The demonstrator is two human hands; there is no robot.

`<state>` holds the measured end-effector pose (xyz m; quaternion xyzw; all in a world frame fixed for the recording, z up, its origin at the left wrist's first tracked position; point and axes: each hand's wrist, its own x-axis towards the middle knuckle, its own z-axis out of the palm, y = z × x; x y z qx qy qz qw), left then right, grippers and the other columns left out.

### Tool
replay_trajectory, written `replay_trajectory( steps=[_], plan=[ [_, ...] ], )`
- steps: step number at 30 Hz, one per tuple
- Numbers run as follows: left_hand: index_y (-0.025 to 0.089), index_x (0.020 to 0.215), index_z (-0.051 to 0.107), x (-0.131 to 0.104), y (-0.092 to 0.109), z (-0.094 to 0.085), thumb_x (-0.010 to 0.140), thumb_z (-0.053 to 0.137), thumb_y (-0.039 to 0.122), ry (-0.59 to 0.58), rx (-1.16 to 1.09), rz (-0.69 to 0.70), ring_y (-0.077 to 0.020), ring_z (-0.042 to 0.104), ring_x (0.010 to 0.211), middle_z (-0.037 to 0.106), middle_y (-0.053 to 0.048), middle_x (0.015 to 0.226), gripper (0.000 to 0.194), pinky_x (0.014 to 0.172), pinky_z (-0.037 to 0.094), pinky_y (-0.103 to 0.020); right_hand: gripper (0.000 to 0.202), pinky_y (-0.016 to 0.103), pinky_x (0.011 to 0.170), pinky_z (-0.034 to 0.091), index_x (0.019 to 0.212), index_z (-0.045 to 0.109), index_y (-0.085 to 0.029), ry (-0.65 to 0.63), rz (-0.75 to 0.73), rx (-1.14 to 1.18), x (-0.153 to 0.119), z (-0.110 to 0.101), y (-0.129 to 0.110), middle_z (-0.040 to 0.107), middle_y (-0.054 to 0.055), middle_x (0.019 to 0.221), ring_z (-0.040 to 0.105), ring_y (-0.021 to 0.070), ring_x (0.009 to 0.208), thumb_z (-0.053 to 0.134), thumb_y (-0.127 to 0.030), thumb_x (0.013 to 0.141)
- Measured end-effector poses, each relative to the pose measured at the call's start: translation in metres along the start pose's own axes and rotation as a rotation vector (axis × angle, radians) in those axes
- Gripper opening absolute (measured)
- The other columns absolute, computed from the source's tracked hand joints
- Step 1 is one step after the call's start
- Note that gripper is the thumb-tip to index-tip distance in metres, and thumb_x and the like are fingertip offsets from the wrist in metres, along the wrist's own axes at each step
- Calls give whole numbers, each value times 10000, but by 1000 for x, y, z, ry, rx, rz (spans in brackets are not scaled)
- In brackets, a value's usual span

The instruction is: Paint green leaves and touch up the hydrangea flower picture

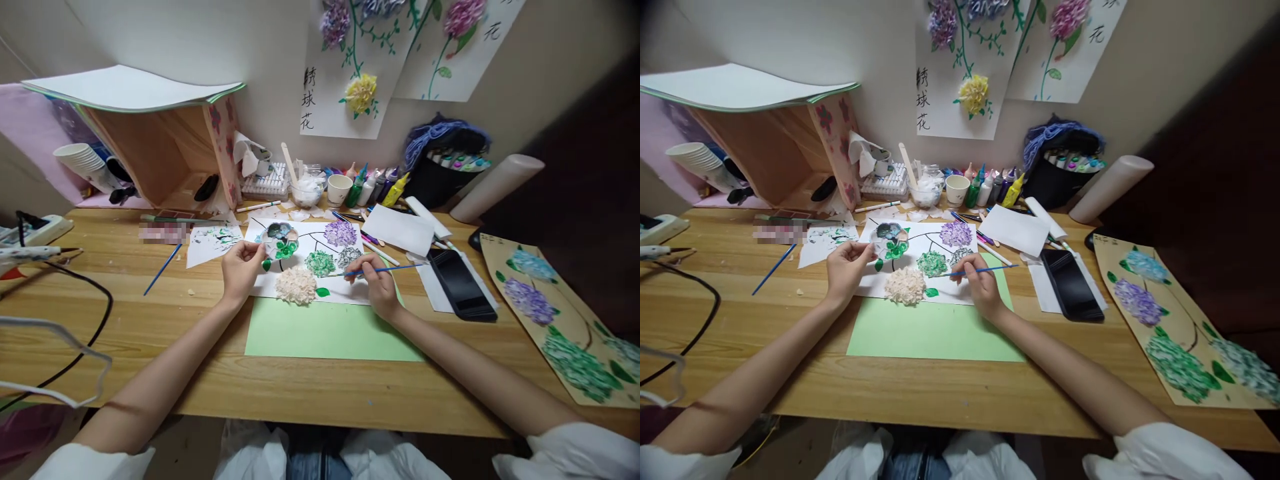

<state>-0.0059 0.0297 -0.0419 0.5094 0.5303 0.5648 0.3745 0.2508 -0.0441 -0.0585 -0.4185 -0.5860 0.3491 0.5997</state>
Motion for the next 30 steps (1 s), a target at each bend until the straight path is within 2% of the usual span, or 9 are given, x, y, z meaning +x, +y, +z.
replay_trajectory(
  steps=[4, 8, 15, 21, 30],
  plan=[
    [168, 734, 636, 0, -1, -3, 678, 718, 361, 0, 9, 19, -169, 689, 658, 694, -19, 689, 217, 647, 552, -280, 279, 310, 682, 476, 869, 610, -208, -133, 47, -17, -8, -8, -4, 612, 24, 782, 594, 152, 708, 419, -388, 965],
    [164, 745, 646, 0, -2, -7, 681, 718, 354, 2, 26, 43, -168, 693, 654, 697, -20, 693, 213, 644, 554, -278, 335, 299, 633, 429, 791, 601, -210, -115, -40, -117, -16, -17, -3, 587, 22, 737, 560, 152, 695, 380, -374, 981],
    [155, 738, 651, 2, -4, -9, 682, 721, 339, 24, 38, 60, -163, 692, 639, 692, -18, 672, 205, 631, 550, -266, 362, 314, 675, 422, 766, 569, -205, -228, -130, -286, -17, -18, -7, 583, 27, 731, 544, 158, 700, 329, -352, 993],
    [157, 742, 650, 0, -2, -8, 680, 718, 341, 17, 53, 52, -165, 693, 647, 694, -19, 679, 206, 632, 550, -270, 372, 311, 706, 431, 752, 557, -208, -186, -167, -300, -16, -18, -11, 573, 24, 716, 560, 164, 723, 316, -353, 994],
    [155, 738, 650, 0, -3, -7, 679, 722, 337, 23, 50, 68, -169, 691, 642, 691, -21, 671, 205, 637, 562, -283, 368, 326, 701, 435, 757, 553, -214, -226, -189, -322, -17, -18, -10, 582, 34, 730, 562, 172, 717, 304, -347, 994]
  ],
)
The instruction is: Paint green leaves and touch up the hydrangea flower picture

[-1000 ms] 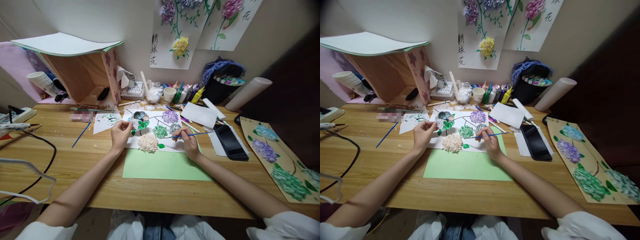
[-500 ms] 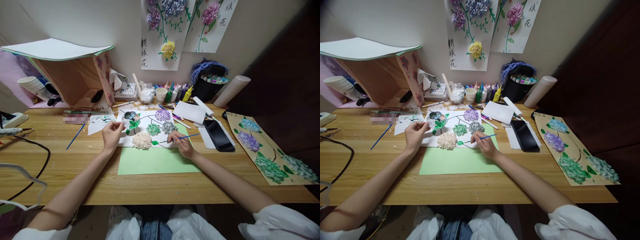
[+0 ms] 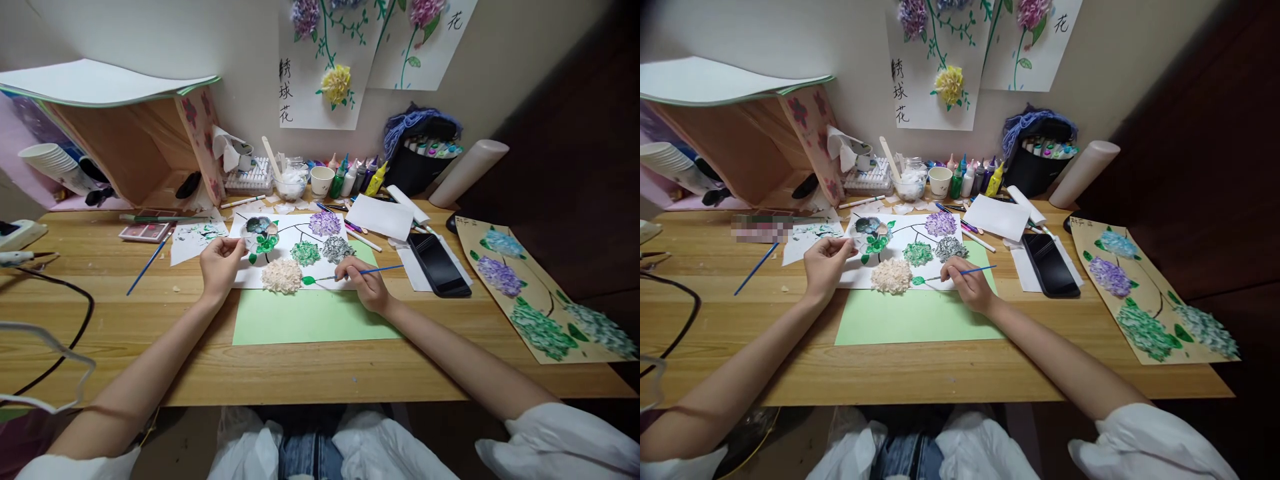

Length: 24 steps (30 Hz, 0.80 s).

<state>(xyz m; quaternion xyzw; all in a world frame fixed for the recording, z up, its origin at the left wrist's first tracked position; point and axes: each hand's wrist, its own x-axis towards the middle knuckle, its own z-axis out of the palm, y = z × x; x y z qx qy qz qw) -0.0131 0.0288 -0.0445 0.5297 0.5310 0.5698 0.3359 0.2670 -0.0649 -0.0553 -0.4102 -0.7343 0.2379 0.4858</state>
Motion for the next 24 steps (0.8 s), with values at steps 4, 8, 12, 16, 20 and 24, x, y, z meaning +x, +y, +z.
replay_trajectory(
  steps=[4, 8, 12, 16, 20, 24],
  plan=[
    [157, 736, 648, -1, 1, 1, 678, 723, 327, -9, -11, -1, -168, 693, 637, 694, -19, 673, 195, 634, 567, -284, 364, 330, 695, 430, 750, 551, -214, -45, 0, -15, -1, 0, 0, 573, 30, 716, 550, 171, 699, 311, -341, 992],
    [158, 738, 648, -2, 2, 1, 676, 726, 327, -18, -11, -3, -167, 694, 639, 696, -17, 682, 196, 638, 571, -286, 357, 324, 704, 432, 768, 555, -211, -14, -1, 12, 0, 0, 1, 584, 33, 736, 563, 172, 727, 309, -337, 994],
    [161, 738, 643, -3, 3, 2, 676, 725, 344, -19, 6, -12, -165, 692, 644, 694, -14, 690, 210, 640, 570, -286, 339, 318, 694, 430, 795, 564, -207, -80, -12, 8, 1, 1, 1, 595, 31, 745, 564, 165, 712, 316, -329, 993],
    [163, 736, 643, -4, 5, 1, 677, 724, 350, -26, 10, -21, -159, 688, 642, 683, -14, 684, 212, 621, 559, -269, 352, 320, 688, 425, 769, 556, -209, -69, 12, -10, 2, 0, -1, 578, 28, 724, 548, 165, 694, 313, -331, 992],
    [168, 727, 639, -4, 7, 1, 674, 719, 352, -19, 15, -32, -157, 685, 642, 677, -12, 678, 207, 624, 557, -269, 365, 327, 680, 425, 740, 549, -213, -23, 44, -14, 2, -2, -3, 563, 28, 700, 539, 170, 679, 319, -351, 988],
    [169, 726, 636, -4, 9, 2, 668, 721, 353, -17, 22, -33, -158, 684, 639, 680, -10, 672, 210, 632, 561, -273, 371, 330, 674, 426, 736, 552, -214, 17, 36, 10, 1, -2, -3, 572, 32, 696, 542, 174, 682, 321, -363, 986]
  ],
)
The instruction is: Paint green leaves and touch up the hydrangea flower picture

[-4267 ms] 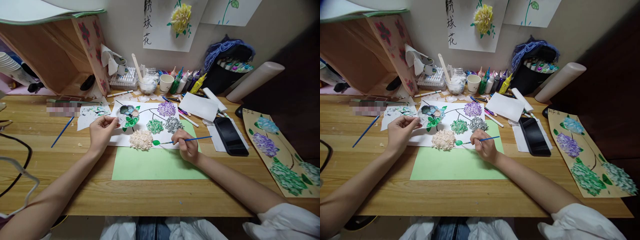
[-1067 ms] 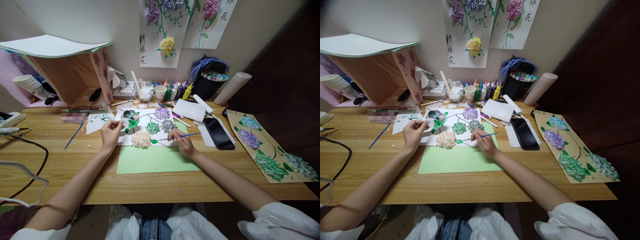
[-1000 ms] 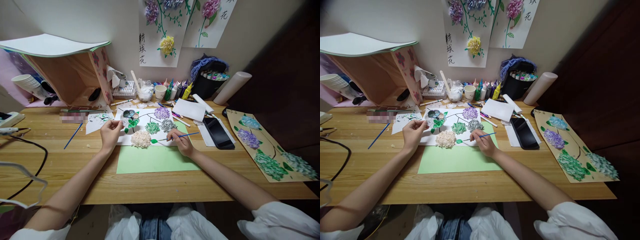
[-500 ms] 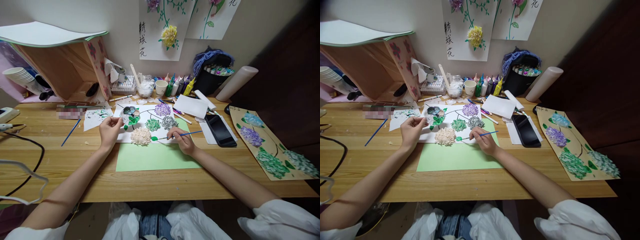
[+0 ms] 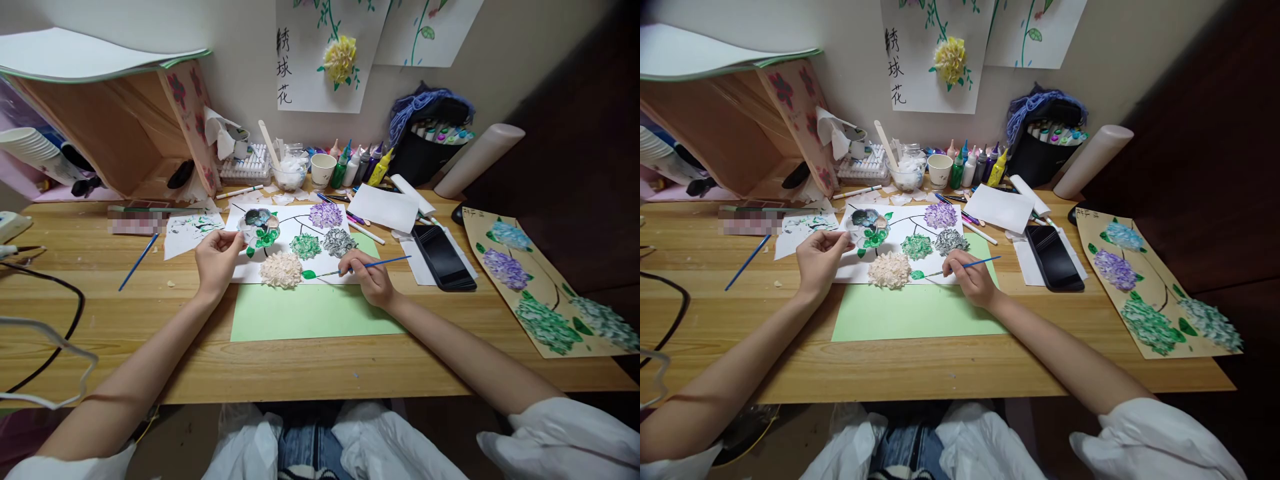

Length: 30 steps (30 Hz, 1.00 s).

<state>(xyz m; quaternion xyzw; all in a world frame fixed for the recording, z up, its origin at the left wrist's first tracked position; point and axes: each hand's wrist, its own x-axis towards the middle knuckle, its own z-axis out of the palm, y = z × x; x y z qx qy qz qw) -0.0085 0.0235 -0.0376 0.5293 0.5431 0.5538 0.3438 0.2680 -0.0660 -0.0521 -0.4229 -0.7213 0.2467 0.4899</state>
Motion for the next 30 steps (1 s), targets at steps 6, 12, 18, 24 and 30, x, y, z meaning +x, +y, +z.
replay_trajectory(
  steps=[6, 12, 18, 24, 30],
  plan=[
    [163, 732, 646, 0, -1, 0, 676, 736, 334, -1, -26, 21, -153, 684, 638, 687, -15, 682, 201, 643, 565, -270, 364, 320, 670, 421, 739, 554, -213, -32, -5, -12, -1, 1, 2, 570, 28, 705, 540, 164, 678, 326, -345, 989],
    [168, 730, 642, -1, -2, 0, 676, 738, 344, -3, -19, 19, -161, 692, 648, 690, -15, 684, 207, 650, 573, -282, 361, 326, 667, 428, 748, 559, -212, 8, -2, -16, 0, 1, 1, 583, 35, 708, 549, 170, 689, 327, -352, 988],
    [170, 732, 640, -1, -1, -1, 679, 732, 348, -3, -6, 13, -162, 695, 657, 693, -16, 692, 206, 656, 576, -283, 370, 329, 669, 432, 734, 554, -216, 5, -7, -16, 0, 1, 0, 579, 31, 694, 549, 170, 678, 323, -353, 988],
    [172, 730, 642, -2, 2, 0, 678, 727, 347, -2, 12, -1, -163, 693, 655, 689, -15, 688, 201, 657, 572, -278, 366, 339, 671, 444, 737, 562, -220, 11, -5, -6, -1, 1, 1, 587, 31, 691, 555, 173, 672, 333, -359, 986],
    [169, 711, 655, 11, 6, -12, 651, 742, 336, 66, -38, -40, -162, 679, 626, 673, -9, 643, 197, 649, 576, -285, 213, 314, 616, 451, 874, 582, -235, 304, -41, 115, 6, 1, -2, 597, 28, 790, 567, 158, 697, 422, -340, 969]
  ],
)
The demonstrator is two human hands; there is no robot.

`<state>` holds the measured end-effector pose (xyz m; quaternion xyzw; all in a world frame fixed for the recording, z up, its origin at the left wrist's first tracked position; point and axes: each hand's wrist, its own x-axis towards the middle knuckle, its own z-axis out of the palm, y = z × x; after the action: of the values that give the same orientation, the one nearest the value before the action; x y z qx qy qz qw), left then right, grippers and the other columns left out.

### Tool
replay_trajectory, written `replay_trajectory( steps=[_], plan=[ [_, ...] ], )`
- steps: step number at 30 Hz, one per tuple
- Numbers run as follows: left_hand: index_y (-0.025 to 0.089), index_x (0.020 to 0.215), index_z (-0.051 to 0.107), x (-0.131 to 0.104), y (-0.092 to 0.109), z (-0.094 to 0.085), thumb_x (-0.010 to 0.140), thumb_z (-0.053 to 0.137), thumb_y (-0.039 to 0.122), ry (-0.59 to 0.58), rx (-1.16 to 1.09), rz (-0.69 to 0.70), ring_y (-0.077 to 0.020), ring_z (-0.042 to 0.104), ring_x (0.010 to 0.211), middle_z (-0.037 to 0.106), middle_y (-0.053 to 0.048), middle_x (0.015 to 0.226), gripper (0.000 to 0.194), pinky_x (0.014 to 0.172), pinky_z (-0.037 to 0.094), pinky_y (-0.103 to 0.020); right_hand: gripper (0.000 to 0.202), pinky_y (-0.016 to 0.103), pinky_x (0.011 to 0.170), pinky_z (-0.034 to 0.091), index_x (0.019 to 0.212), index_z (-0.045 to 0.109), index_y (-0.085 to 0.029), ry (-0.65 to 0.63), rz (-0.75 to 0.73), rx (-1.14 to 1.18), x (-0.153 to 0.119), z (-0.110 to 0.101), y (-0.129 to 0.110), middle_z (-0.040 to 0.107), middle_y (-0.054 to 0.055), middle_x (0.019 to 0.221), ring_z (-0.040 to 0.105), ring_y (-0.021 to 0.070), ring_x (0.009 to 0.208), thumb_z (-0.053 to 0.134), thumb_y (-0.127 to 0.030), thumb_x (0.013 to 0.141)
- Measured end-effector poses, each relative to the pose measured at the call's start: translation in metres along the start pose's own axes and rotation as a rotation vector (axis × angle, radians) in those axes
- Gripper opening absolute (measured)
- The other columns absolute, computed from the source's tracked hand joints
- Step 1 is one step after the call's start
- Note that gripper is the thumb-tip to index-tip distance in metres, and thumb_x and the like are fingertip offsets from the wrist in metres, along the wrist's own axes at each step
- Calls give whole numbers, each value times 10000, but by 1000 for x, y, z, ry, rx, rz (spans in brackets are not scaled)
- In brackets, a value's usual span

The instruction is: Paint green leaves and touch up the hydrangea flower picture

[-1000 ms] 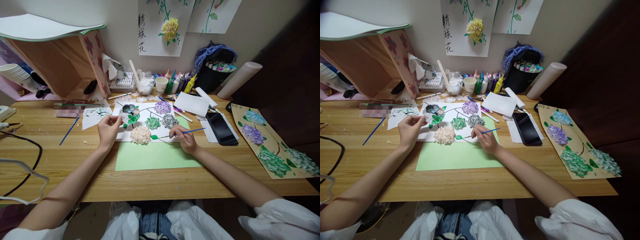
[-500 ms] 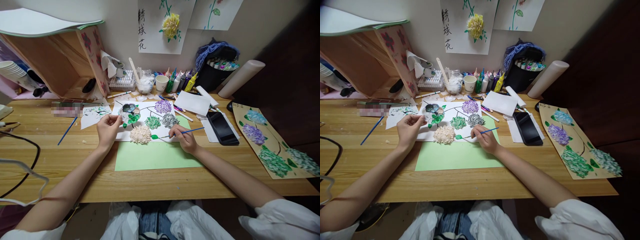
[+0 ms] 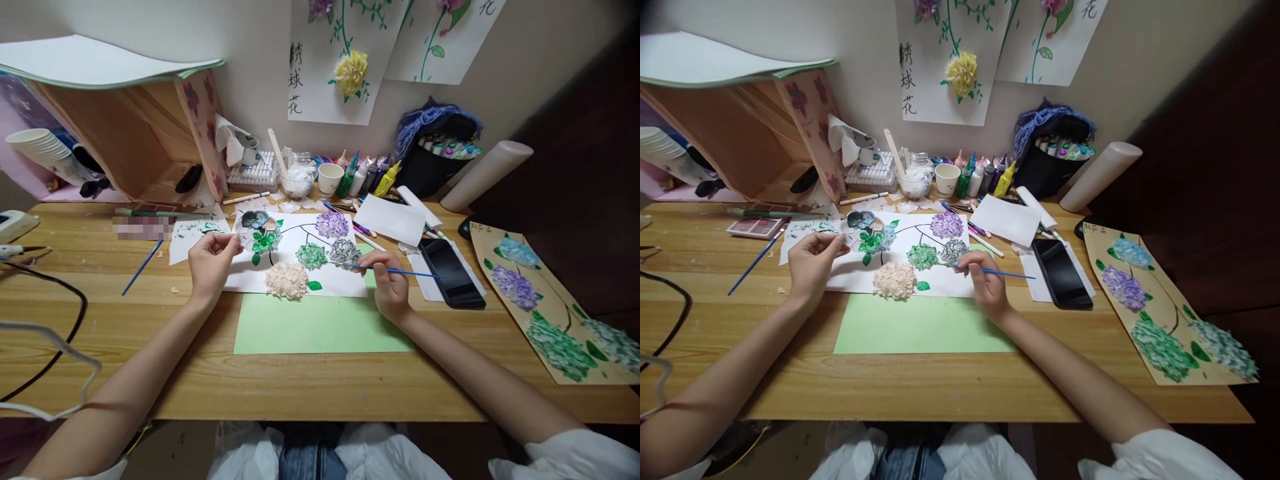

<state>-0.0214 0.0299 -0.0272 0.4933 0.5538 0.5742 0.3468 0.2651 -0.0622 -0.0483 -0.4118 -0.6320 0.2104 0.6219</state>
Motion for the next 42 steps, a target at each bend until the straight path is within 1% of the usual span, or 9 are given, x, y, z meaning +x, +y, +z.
replay_trajectory(
  steps=[5, 9, 11, 13, 16, 19, 23, 30, 42],
  plan=[
    [169, 675, 667, 23, 6, -20, 611, 763, 330, 6, -36, -67, -159, 661, 588, 661, -7, 614, 198, 646, 588, -300, 193, 307, 587, 436, 818, 575, -230, 118, -47, 7, 42, 15, -22, 552, 16, 772, 533, 139, 645, 506, -367, 936],
    [165, 635, 670, 32, 10, -33, 559, 797, 344, -37, -49, -103, -164, 652, 562, 663, -15, 588, 232, 618, 586, -304, 191, 309, 611, 436, 825, 623, -241, 154, -173, 21, 85, 45, -45, 559, 19, 785, 534, 142, 683, 519, -360, 933],
    [167, 619, 668, 32, 11, -36, 537, 812, 356, -73, -42, -123, -168, 649, 548, 671, -23, 583, 252, 591, 579, -301, 227, 311, 643, 454, 881, 647, -245, 124, -177, 75, 99, 63, -55, 589, 29, 838, 561, 146, 734, 476, -377, 951],
    [166, 621, 668, 29, 11, -36, 530, 817, 368, -119, -41, -151, -168, 650, 544, 681, -30, 592, 266, 584, 573, -299, 327, 305, 644, 468, 901, 648, -239, 11, -119, 86, 105, 77, -62, 605, 37, 863, 587, 143, 755, 376, -401, 982],
    [163, 624, 658, 23, 9, -34, 542, 810, 372, -186, -43, -177, -161, 649, 544, 679, -31, 596, 272, 578, 561, -287, 390, 286, 571, 444, 816, 625, -223, -157, -65, 8, 103, 88, -65, 603, 27, 765, 581, 119, 649, 325, -393, 998],
    [164, 619, 643, 16, 8, -31, 559, 797, 363, -223, -45, -195, -152, 641, 535, 669, -25, 585, 258, 560, 546, -272, 378, 301, 553, 417, 728, 576, -224, -267, -160, -103, 95, 89, -63, 551, 9, 621, 527, 126, 566, 349, -362, 997],
    [169, 635, 643, 11, 8, -29, 587, 779, 367, -252, -33, -207, -156, 648, 556, 671, -26, 609, 245, 579, 549, -281, 336, 325, 593, 423, 745, 562, -228, -391, -284, -169, 90, 91, -59, 562, 18, 621, 527, 154, 599, 354, -316, 994],
    [161, 630, 638, 12, 7, -28, 587, 782, 351, -261, -32, -213, -146, 633, 542, 660, -19, 593, 241, 570, 534, -271, 269, 297, 609, 446, 786, 578, -222, -494, -352, -187, 89, 104, -46, 608, 20, 653, 571, 152, 633, 396, -258, 980],
    [145, 678, 637, 9, 12, -30, 661, 756, 307, -307, -26, -199, -117, 636, 581, 671, -8, 629, 202, 601, 511, -225, 286, 273, 598, 432, 778, 580, -192, -477, -335, -188, 87, 107, -40, 612, 22, 663, 553, 129, 626, 389, -242, 984]
  ],
)
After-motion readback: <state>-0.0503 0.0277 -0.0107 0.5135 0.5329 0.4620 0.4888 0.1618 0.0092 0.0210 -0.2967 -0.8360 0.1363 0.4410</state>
